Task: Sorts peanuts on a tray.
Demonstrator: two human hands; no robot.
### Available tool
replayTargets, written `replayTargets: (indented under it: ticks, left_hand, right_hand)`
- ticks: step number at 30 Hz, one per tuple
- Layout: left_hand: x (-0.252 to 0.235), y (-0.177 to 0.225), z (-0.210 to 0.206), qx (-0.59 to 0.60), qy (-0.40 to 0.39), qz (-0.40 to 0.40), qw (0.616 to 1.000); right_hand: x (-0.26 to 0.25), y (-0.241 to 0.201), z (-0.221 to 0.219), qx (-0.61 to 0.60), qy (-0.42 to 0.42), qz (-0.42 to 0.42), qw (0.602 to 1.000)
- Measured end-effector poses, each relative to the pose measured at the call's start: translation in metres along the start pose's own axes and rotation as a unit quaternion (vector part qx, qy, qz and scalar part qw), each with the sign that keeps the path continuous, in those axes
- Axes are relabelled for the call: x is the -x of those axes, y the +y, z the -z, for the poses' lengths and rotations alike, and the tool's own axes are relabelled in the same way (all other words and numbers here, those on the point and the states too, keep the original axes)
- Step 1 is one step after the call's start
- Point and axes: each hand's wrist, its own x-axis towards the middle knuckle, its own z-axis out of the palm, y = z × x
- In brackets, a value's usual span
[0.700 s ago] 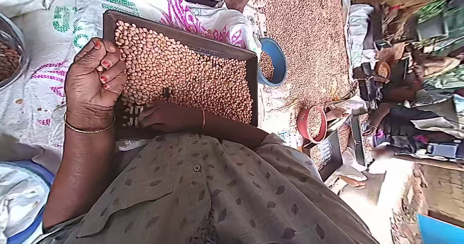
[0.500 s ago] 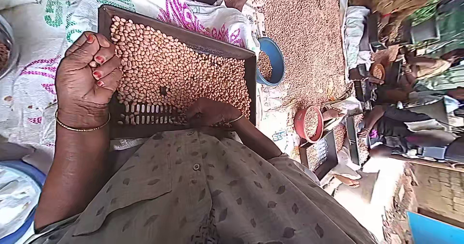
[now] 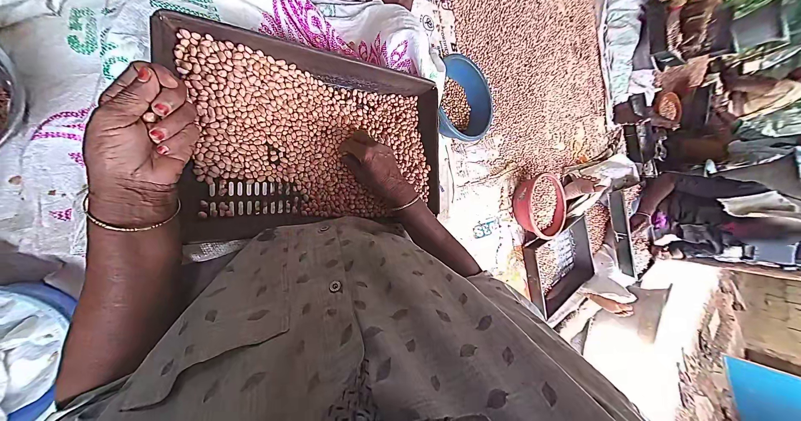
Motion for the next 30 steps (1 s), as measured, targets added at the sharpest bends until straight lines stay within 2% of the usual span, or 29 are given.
replayTargets:
  ticks: [5, 9, 12, 14, 16, 18, 21, 24, 28, 30]
  left_hand:
    - [0.003, -0.001, -0.005, -0.036, -0.002, 0.051, 0.998]
    - [0.006, 0.001, -0.014, -0.122, -0.038, 0.135, 0.983]
    - [0.006, -0.004, -0.019, -0.195, -0.076, 0.201, 0.957]
    - [0.003, -0.007, -0.017, -0.194, -0.124, 0.224, 0.947]
    - [0.003, -0.009, -0.013, -0.176, -0.147, 0.229, 0.946]
    - [0.004, -0.008, -0.012, -0.151, -0.12, 0.207, 0.959]
    - [0.002, -0.003, -0.011, -0.078, -0.063, 0.126, 0.987]
    - [0.001, -0.001, -0.01, 0.01, -0.013, 0.059, 0.998]
    - [0.004, 0.001, -0.007, 0.041, -0.013, 0.029, 0.999]
    - [0.002, 0.001, -0.007, 0.04, -0.017, 0.024, 0.999]
  right_hand:
    - [0.0, 0.002, 0.003, -0.011, 0.011, -0.032, 0.999]
    - [-0.016, -0.003, 0.016, -0.137, 0.099, -0.068, 0.983]
    - [-0.036, -0.041, 0.025, -0.288, 0.139, 0.013, 0.947]
    - [-0.05, -0.068, 0.024, -0.311, 0.142, 0.1, 0.934]
    - [-0.064, -0.082, 0.013, -0.268, 0.178, 0.131, 0.938]
    - [-0.075, -0.081, -0.005, -0.208, 0.205, 0.117, 0.949]
    - [-0.077, -0.06, -0.032, -0.044, 0.122, 0.14, 0.982]
    - [-0.068, -0.018, -0.048, 0.105, 0.106, 0.159, 0.976]
    - [-0.058, 0.021, -0.018, 0.164, 0.112, 0.023, 0.98]
    - [-0.047, 0.031, -0.001, 0.181, 0.088, -0.06, 0.978]
